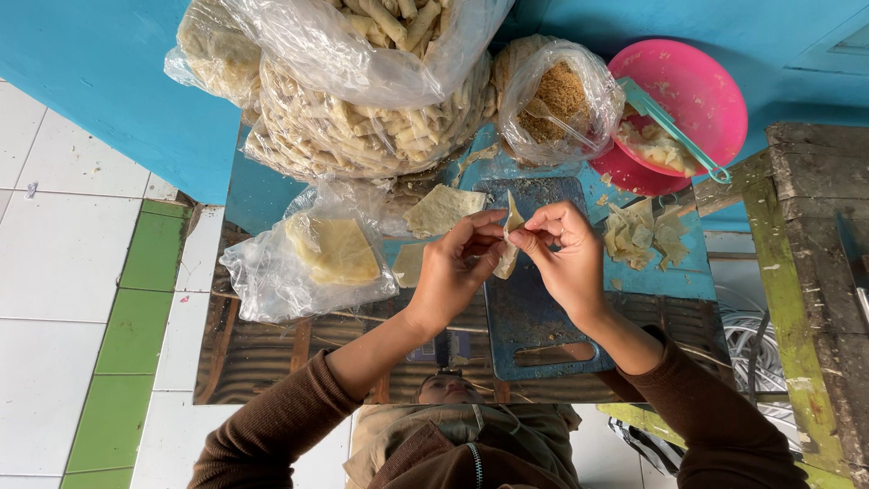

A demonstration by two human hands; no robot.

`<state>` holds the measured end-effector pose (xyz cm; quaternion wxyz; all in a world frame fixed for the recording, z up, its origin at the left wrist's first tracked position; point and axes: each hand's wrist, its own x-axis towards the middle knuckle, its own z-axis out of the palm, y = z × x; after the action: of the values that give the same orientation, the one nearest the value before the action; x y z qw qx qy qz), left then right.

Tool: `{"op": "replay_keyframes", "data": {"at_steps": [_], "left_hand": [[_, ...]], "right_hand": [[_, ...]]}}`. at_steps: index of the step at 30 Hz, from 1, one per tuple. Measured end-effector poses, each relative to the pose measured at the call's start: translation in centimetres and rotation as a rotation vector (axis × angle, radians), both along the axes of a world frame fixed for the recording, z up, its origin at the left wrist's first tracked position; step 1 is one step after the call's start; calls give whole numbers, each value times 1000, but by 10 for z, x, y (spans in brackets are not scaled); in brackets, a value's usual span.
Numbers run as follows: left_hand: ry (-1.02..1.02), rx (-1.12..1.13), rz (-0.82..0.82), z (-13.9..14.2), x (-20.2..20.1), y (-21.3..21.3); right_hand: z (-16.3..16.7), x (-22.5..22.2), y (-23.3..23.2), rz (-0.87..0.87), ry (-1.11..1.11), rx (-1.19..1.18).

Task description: The person places thin square wrappers on a cutting board, spoons a brown filling from a plastic bag onto a wrapper, and folds the wrapper closed by hand, setting finished folded pieces aside and repeating the cycle with more wrappers.

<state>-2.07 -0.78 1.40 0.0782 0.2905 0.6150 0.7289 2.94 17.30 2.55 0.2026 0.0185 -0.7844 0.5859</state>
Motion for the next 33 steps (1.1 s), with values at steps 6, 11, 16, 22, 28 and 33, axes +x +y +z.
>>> {"op": "replay_keyframes", "data": {"at_steps": [6,11,16,22,28,33], "left_hand": [[85,-79,1,10,2,-6],[104,-94,90,8,-1,-5],[-56,4,169,-5,-10,-1],[-321,174,10,-16,-17,0],[3,-158,180,-29,-19,5],[-577,266,1,-42,-25,9]], "right_hand": [[-2,1,-2,27,59,59],[-2,0,-4,45,55,40],[3,-1,-6,17,19,116],[6,-2,-5,12,-4,296],[-6,2,-2,83,-113,52],[-11,-6,10,10,-204,-195]]}}
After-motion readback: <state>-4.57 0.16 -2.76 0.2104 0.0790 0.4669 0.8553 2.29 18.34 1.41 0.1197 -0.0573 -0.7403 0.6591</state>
